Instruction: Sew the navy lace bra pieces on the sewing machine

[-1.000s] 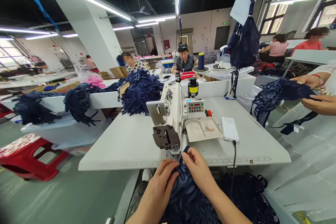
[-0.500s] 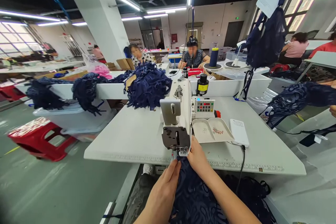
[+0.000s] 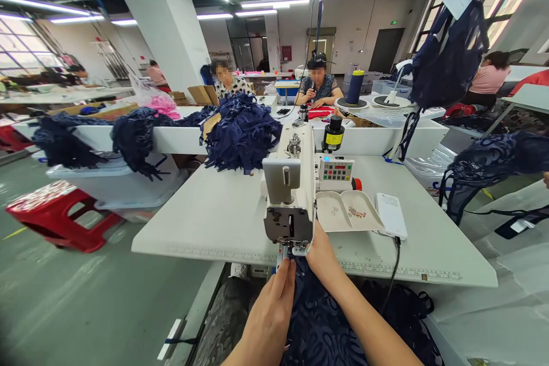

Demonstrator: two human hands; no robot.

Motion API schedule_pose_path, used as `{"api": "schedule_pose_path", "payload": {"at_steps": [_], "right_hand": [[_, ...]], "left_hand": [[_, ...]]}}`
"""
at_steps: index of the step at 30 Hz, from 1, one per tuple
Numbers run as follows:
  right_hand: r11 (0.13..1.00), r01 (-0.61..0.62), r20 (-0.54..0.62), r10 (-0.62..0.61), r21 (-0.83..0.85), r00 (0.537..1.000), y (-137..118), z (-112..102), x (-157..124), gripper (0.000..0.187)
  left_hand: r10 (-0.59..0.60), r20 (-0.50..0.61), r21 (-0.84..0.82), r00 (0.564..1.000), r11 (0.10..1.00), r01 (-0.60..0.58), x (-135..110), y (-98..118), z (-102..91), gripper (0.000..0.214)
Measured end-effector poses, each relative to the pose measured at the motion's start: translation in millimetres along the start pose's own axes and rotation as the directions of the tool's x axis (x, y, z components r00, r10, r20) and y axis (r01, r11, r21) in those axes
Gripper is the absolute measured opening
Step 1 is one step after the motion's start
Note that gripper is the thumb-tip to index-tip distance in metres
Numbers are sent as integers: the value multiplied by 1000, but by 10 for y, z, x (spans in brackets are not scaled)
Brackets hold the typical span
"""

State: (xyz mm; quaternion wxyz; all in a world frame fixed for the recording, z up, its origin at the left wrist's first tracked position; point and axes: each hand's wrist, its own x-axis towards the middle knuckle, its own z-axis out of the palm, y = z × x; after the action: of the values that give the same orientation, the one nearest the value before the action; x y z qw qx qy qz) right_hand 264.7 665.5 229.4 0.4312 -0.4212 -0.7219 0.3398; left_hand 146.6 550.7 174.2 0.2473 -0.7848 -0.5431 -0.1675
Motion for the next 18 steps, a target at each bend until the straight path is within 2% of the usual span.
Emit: {"api": "schedule_pose_path", "payload": {"at_steps": [3, 6, 9, 14, 18], "right_hand": [[998, -54, -20, 55, 31, 998, -52, -1, 9, 40], [995, -79, -19, 81, 59, 997, -102, -7, 14, 40], [996, -69, -33, 71, 64, 997, -136, -10, 21, 38], [995, -79, -41, 82, 66, 996, -157, -2, 34, 40], [996, -71, -50, 73, 47, 996, -156, -1, 34, 37]], "left_hand": [[-3, 44, 21, 999, 1000, 2, 16, 30, -8, 49], [-50, -4, 24, 999, 998, 50, 36, 60, 8, 47], [-21, -53, 45, 998, 999, 23, 79, 38, -48, 46], [27, -44, 78, 999, 997, -23, 132, -13, -179, 47], [-13, -76, 59, 997, 998, 17, 109, 35, -108, 47]]}}
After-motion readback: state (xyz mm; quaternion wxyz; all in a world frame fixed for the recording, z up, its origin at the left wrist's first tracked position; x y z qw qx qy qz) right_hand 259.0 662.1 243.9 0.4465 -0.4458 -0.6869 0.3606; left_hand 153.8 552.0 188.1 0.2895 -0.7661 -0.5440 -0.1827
